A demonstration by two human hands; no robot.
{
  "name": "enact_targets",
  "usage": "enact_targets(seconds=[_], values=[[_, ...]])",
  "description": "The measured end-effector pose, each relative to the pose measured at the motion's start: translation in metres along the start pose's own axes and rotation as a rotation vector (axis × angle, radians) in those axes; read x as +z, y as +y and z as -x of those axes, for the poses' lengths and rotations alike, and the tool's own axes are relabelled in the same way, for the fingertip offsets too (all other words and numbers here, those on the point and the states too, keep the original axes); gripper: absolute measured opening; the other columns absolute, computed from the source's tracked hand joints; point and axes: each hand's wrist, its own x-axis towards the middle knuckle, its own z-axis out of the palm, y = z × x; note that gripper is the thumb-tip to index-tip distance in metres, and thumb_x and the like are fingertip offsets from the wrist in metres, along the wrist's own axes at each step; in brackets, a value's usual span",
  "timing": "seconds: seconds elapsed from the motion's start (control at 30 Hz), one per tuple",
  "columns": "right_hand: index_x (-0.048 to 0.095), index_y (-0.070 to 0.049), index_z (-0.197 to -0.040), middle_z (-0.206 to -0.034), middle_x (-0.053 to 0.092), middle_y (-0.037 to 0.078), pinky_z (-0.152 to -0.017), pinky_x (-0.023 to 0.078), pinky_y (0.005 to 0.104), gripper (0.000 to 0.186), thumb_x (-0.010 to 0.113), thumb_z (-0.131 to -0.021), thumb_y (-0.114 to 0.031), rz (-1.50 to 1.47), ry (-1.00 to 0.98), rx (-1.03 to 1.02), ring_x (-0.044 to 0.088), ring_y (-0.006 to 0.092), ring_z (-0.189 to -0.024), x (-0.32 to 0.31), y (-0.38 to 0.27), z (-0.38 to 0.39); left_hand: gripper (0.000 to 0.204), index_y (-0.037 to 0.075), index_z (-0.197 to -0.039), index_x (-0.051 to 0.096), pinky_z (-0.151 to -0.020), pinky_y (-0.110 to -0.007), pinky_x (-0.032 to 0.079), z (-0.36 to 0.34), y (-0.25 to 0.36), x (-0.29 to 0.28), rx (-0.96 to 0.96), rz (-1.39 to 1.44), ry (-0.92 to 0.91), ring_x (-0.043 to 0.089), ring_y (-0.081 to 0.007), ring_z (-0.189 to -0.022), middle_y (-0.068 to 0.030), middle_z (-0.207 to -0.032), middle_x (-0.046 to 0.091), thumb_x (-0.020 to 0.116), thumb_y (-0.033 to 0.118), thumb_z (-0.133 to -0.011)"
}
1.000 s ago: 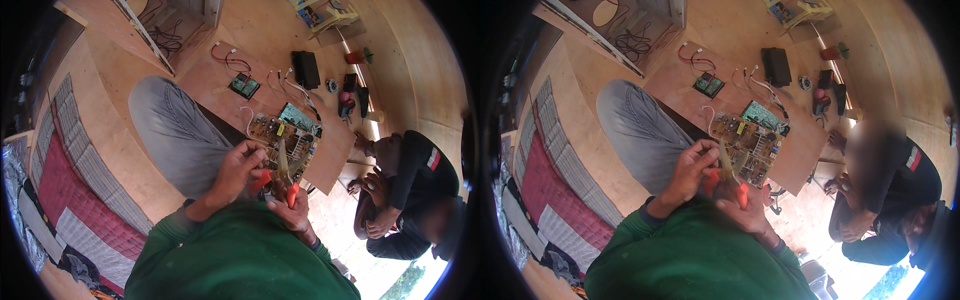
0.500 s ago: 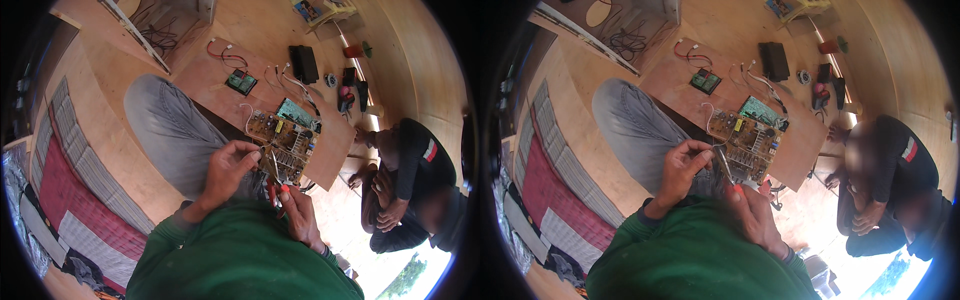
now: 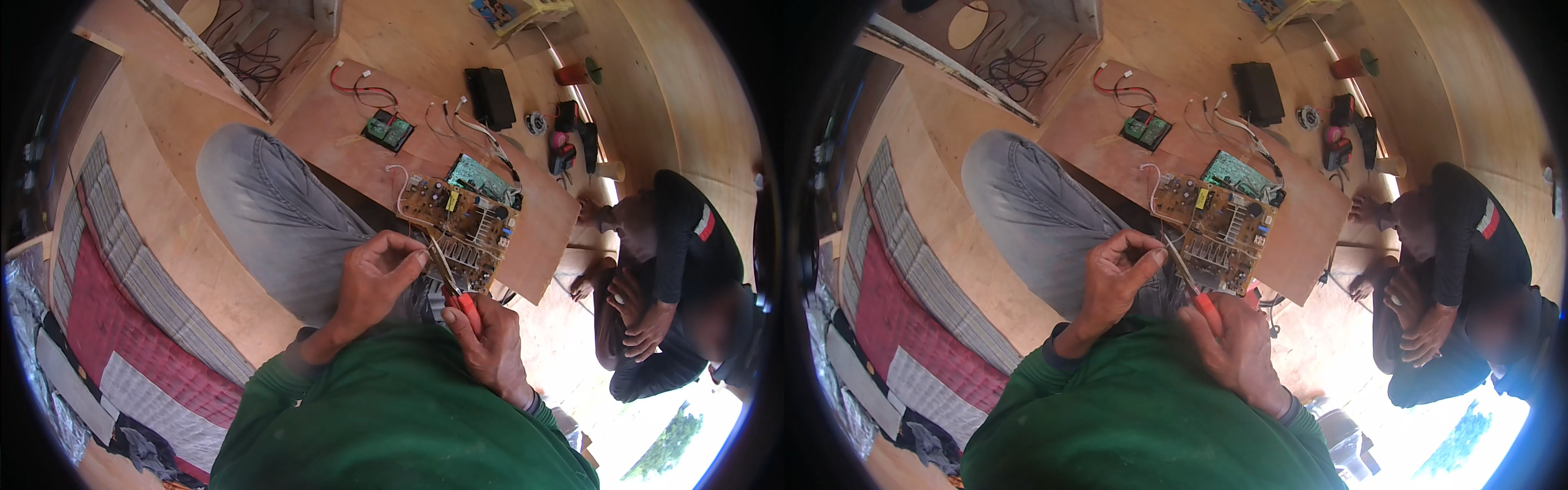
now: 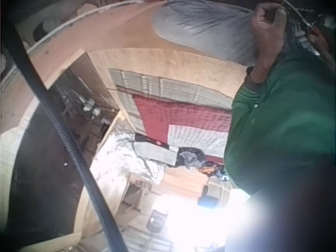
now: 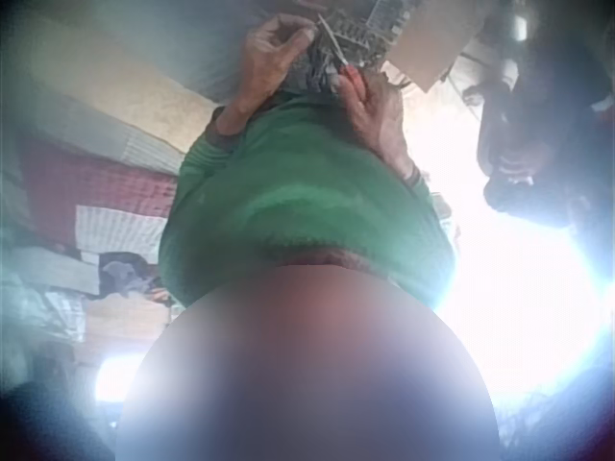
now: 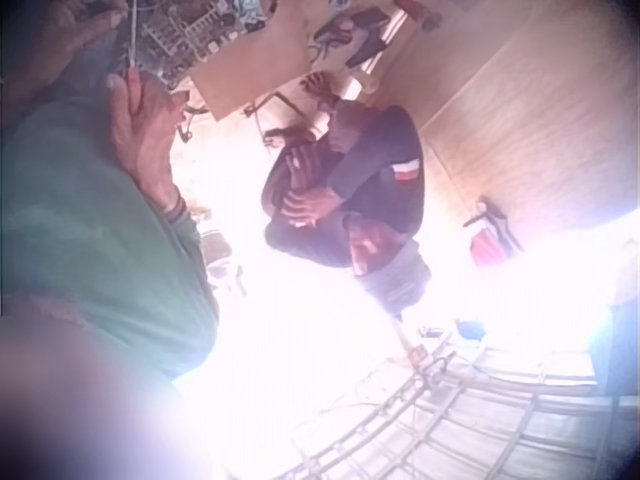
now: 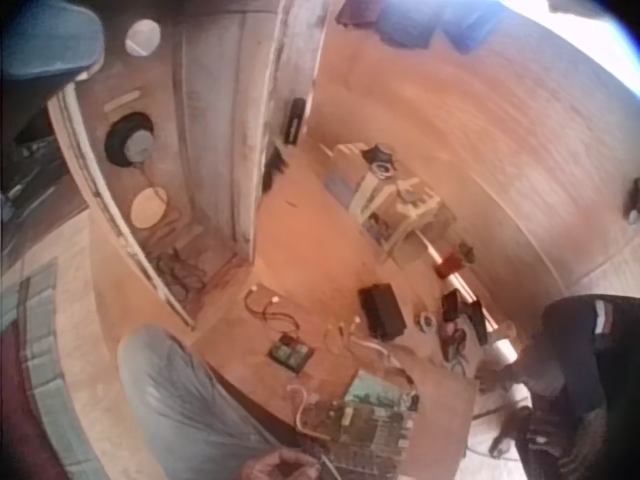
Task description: The person sits on the floor and works on a circuit board, using wire cutters to trim wires and a lighter to heat-shrink insulation. They handle a small circuit board and various wires, stripping and preparing connections.
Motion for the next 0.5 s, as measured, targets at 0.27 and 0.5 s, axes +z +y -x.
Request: enact_targets(seconds=[0.27,0.5], values=[[0.068,-0.001,-0.087,-0.070,0.062,0.015,-0.057,0.050,0.0490,0.039,0.085,-0.090,-0.036,0.241,0.092,-0.162,0.066,0.0389,-0.062,-0.001,-0.004,-0.006,0.010,-0.002,-0.105,0.072,-0.076,-0.022,0.053,-0.002,0.002,0.000,-0.008,-0.016,-0.032,0.064,-0.0030,-0.085,0.0001,-0.094,0.074,0.076,0.005,-0.099],[0.062,-0.003,-0.081,-0.071,0.063,0.018,-0.056,0.051,0.0507,0.043,0.084,-0.090,-0.039,0.358,0.050,-0.172,0.066,0.0398,-0.062,-0.011,-0.004,-0.012,0.007,-0.003,-0.101,0.072,-0.077,-0.023,0.053,-0.004,0.008,-0.004,-0.037,-0.141,-0.069,0.064,-0.0038,-0.086,-0.0003,-0.093,0.073,0.074,0.003,-0.098]])
